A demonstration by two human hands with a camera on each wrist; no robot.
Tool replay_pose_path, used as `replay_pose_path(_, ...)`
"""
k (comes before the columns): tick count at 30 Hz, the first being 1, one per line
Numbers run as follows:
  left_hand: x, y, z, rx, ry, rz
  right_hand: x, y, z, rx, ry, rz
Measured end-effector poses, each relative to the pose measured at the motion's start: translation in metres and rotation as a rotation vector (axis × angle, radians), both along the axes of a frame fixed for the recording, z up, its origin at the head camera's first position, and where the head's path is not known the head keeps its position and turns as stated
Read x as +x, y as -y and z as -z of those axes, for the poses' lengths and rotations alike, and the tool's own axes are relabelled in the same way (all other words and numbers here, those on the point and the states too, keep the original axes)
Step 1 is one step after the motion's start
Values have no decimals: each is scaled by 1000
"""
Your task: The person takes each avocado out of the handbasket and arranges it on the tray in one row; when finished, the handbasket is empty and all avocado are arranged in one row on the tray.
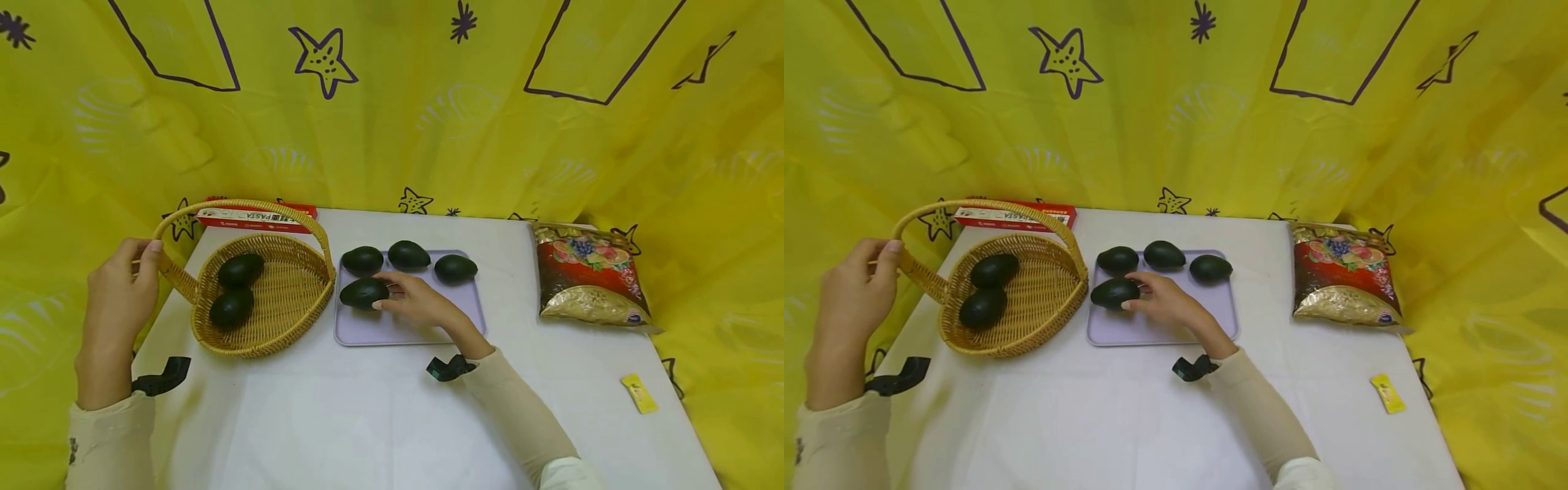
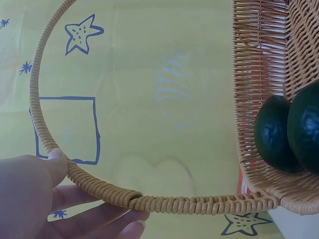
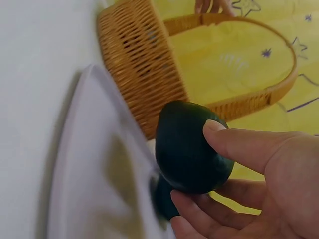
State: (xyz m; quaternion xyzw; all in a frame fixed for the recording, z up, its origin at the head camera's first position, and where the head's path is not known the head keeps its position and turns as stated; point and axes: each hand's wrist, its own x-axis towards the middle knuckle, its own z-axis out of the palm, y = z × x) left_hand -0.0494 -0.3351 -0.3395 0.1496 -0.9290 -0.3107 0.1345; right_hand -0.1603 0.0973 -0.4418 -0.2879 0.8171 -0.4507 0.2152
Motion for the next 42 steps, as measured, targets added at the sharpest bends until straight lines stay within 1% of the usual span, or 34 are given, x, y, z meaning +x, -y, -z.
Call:
replay_pose_path(6,0,0,1,-15,-7,3,-4,2,13,-9,20,34)
replay_pose_path(11,-1,-1,0,-12,0,5,-6,6,20,10,36,58)
replay_pose_path(18,-2,-2,0,-7,4,8,-6,11,19,54,40,83)
replay_pose_path(28,-1,0,2,-6,-2,2,-9,12,24,83,29,83)
replay_pose_path(34,0,0,2,-13,-4,3,-8,10,23,74,12,64)
replay_pose_path(42,0,1,2,-5,-5,-1,-8,10,24,79,28,52)
